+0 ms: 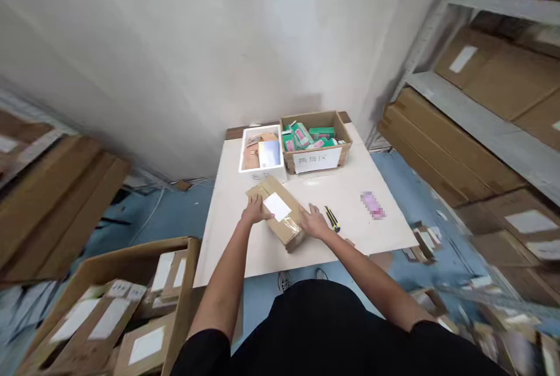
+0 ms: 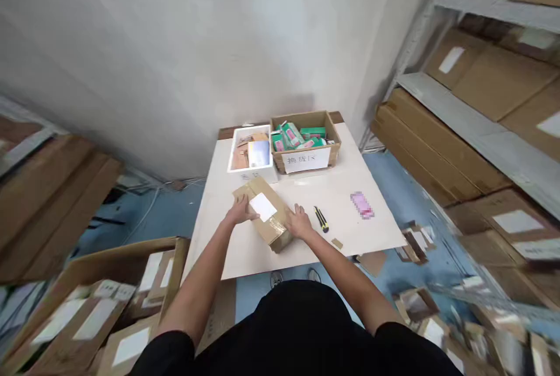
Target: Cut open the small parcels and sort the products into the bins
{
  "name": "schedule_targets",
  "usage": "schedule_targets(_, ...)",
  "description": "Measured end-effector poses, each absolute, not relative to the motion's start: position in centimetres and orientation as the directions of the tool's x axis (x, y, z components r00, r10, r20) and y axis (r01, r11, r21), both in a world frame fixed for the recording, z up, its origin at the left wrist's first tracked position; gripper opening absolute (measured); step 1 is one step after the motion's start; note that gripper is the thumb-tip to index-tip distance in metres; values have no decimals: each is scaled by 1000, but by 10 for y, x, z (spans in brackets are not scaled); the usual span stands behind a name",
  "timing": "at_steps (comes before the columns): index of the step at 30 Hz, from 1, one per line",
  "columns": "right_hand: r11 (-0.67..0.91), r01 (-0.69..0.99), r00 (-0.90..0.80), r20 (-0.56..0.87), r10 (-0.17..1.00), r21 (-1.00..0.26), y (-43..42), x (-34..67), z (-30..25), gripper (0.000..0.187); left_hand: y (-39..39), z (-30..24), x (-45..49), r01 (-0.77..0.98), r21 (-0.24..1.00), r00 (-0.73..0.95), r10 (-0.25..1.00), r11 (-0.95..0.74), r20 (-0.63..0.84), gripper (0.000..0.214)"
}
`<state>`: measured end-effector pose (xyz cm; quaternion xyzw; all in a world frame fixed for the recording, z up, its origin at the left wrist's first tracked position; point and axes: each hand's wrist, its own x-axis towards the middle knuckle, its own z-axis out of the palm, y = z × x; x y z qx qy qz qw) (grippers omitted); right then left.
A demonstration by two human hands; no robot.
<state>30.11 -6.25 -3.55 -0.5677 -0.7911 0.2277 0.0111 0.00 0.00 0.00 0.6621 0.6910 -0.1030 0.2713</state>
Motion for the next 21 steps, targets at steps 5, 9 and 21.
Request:
schedule_targets(5, -43, 940, -34, -218, 975, -338, -34, 373, -46, 68, 16, -31, -20, 986, 159, 49, 848, 42, -527, 152)
schedule_targets(9, -293, 906, 128, -463, 877, -304, -19, 415, -88, 62, 15, -43, -28, 991, 115, 8, 841, 64, -540, 153)
schedule_targets(21, -443, 856, 170, -666, 726, -265, -42, 390, -174, 43, -4, -16, -8, 987, 106, -30, 784, 122, -619, 150)
